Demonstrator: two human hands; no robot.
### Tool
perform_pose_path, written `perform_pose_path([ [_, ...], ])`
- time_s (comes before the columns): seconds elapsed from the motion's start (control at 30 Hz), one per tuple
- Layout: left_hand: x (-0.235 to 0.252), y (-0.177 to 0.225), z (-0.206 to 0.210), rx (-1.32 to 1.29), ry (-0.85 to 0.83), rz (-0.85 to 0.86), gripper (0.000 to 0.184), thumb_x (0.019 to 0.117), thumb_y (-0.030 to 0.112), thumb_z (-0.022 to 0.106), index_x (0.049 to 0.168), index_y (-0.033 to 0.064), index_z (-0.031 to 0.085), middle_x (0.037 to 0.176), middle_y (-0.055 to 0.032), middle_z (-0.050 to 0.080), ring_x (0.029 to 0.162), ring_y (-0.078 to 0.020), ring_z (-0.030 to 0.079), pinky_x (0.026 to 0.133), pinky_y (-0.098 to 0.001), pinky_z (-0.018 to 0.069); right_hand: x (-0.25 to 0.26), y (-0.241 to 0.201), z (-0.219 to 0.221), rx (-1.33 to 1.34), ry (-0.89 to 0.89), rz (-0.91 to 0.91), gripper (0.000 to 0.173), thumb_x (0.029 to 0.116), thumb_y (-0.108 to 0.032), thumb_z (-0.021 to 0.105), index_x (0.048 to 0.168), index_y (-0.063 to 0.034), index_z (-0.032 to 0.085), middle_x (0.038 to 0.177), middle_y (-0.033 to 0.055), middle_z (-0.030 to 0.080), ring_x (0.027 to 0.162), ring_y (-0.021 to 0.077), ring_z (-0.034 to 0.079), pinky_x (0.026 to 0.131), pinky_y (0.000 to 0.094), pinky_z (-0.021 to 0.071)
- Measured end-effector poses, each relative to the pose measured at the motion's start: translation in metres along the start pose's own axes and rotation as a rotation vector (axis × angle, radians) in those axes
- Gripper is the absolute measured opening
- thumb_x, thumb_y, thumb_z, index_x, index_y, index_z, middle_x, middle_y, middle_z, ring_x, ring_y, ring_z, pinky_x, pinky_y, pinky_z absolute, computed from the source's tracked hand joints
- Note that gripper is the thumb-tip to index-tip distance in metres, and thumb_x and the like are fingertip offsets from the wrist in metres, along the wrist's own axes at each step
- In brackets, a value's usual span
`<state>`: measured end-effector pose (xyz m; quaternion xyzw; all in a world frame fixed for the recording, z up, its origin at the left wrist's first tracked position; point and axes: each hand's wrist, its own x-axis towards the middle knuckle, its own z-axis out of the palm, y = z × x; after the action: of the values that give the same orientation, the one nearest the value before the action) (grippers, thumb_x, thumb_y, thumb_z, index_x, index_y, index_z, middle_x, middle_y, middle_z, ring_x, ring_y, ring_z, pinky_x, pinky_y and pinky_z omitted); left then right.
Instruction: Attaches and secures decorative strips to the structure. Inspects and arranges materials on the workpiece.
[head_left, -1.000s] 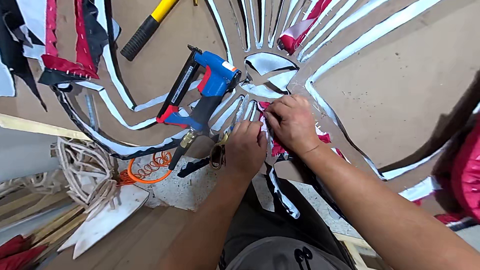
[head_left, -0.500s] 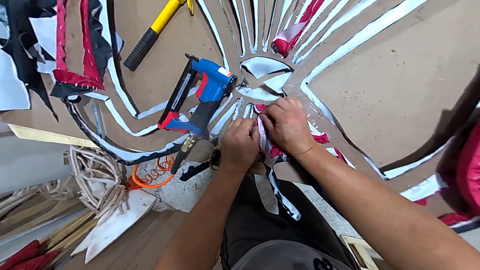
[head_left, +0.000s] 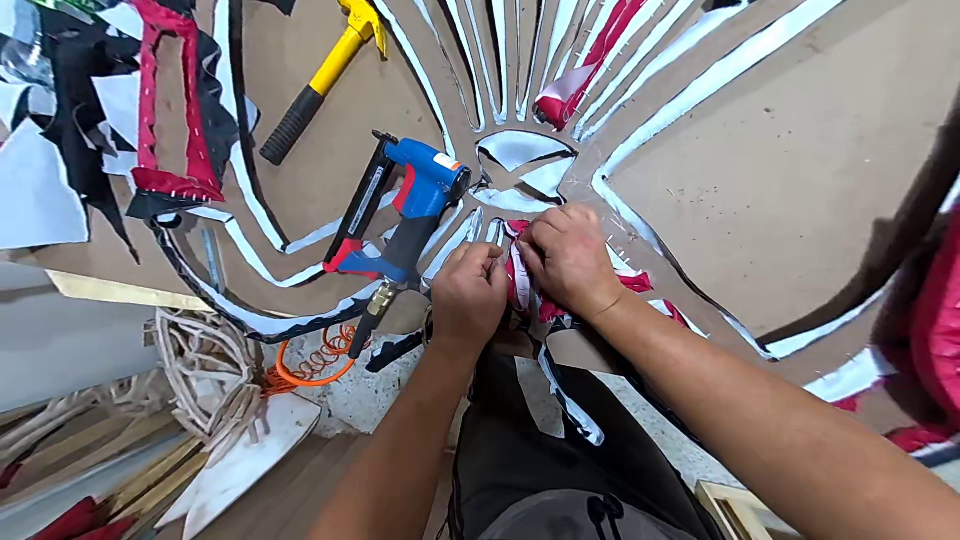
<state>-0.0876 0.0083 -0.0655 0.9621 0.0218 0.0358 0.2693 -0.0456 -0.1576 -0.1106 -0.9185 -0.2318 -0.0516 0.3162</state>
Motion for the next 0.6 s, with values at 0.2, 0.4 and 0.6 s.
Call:
perform_pose_path([
  [0.2, 0.003, -0.002, 0.001, -0.013, -0.069, 0.088, 0.017, 0.0929, 0.013, 0.068, 0.106, 0.0119, 0.078, 0.090, -0.0027, 0.071, 0.079, -0.0114, 0.067, 0.071, -0.0296, 0.0581, -0.003, 0.015, -0.016, 0.185, 0.066, -0.092, 0.021, 0.1016, -0.023, 0.061, 0.097, -0.0118, 0.078, 0.104, 0.0037, 0.075, 0.111, 0.0214, 0.067, 0.104, 0.0425, 0.0501],
  [0.4, 0.020, 0.006, -0.030, 0.266, -0.241, -0.084, 0.035, 0.0947, 0.031, 0.070, 0.119, 0.0056, 0.070, 0.111, -0.0156, 0.070, 0.107, -0.0338, 0.067, 0.090, -0.0555, 0.0562, -0.031, 0.036, -0.056, 0.021, 0.160, 0.401, 0.033, 0.1043, -0.033, 0.055, 0.125, -0.0140, 0.072, 0.128, 0.0097, 0.068, 0.124, 0.0271, 0.061, 0.105, 0.0473, 0.0488],
  [0.6, 0.012, -0.002, -0.036, 0.422, -0.537, -0.293, 0.041, 0.0939, 0.031, 0.072, 0.126, 0.0076, 0.064, 0.113, -0.0150, 0.072, 0.106, -0.0345, 0.070, 0.094, -0.0578, 0.0546, -0.036, 0.041, -0.050, -0.074, 0.061, 0.455, 0.043, 0.1054, -0.042, 0.047, 0.127, -0.0122, 0.069, 0.131, 0.0114, 0.066, 0.125, 0.0309, 0.061, 0.105, 0.0522, 0.0484],
])
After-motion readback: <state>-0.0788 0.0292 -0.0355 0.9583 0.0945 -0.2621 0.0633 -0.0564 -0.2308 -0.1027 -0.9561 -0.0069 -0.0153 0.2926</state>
